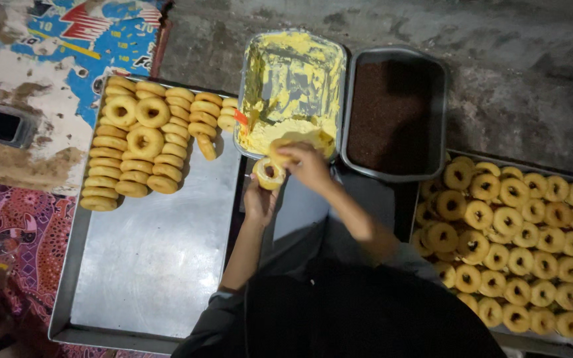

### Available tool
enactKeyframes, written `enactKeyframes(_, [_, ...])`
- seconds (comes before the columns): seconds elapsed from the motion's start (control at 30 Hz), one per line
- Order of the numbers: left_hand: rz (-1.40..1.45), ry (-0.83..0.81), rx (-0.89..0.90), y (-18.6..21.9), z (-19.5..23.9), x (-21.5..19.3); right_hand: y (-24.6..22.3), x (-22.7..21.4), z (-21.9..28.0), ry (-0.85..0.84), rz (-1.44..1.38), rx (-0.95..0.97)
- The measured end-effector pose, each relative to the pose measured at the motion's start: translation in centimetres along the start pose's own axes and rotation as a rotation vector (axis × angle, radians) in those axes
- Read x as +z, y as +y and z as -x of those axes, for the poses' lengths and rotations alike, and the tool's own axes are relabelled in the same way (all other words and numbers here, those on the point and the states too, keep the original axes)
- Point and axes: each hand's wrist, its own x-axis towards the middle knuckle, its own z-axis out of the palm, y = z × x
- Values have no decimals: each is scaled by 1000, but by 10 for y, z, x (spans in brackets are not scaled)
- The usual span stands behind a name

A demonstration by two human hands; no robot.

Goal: The person repeatedly picks a plain donut, inserts a yellow filling into the center hole, and places the filled donut into a tray. The process is repeated continuously throughout the clip.

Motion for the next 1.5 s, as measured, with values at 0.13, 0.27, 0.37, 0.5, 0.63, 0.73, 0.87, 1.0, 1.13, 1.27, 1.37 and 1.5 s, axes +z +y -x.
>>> enactKeyframes(0.13, [-7,5,-31,1,-2,2,-18,-5,17,-173,77,-201])
enactKeyframes(0.27, [10,12,-18,6,-1,8,-20,-16,19,-115,111,-163])
enactKeyframes(0.37, [-37,-59,-27,-3,2,19,-24,-23,16,-31,128,-229])
enactKeyframes(0.5, [-82,-19,-70,-17,11,28,-33,-23,15,11,125,-219])
enactKeyframes(0.63, [-62,-47,-84,-14,10,34,-34,-39,19,-126,115,-251])
enactKeyframes(0.73, [-83,-25,-87,-12,9,32,-27,-62,25,-236,45,-186])
enactKeyframes(0.87, [-97,-40,-89,-28,2,34,-21,-81,30,34,165,-205])
enactKeyframes(1.0, [-165,-174,-149,-57,-10,32,-2,-76,40,19,112,-220])
enactKeyframes(1.13, [-219,-122,-273,-83,-28,39,64,-106,54,307,188,55])
enactKeyframes(1.27, [-549,-191,-315,-114,-52,70,148,-159,76,310,424,124])
enactKeyframes(1.37, [-1230,-289,-26,-144,-75,107,182,-168,92,342,443,236])
enactKeyframes(1.5, [-1764,-698,994,-177,-100,134,181,-180,99,730,-2,590])
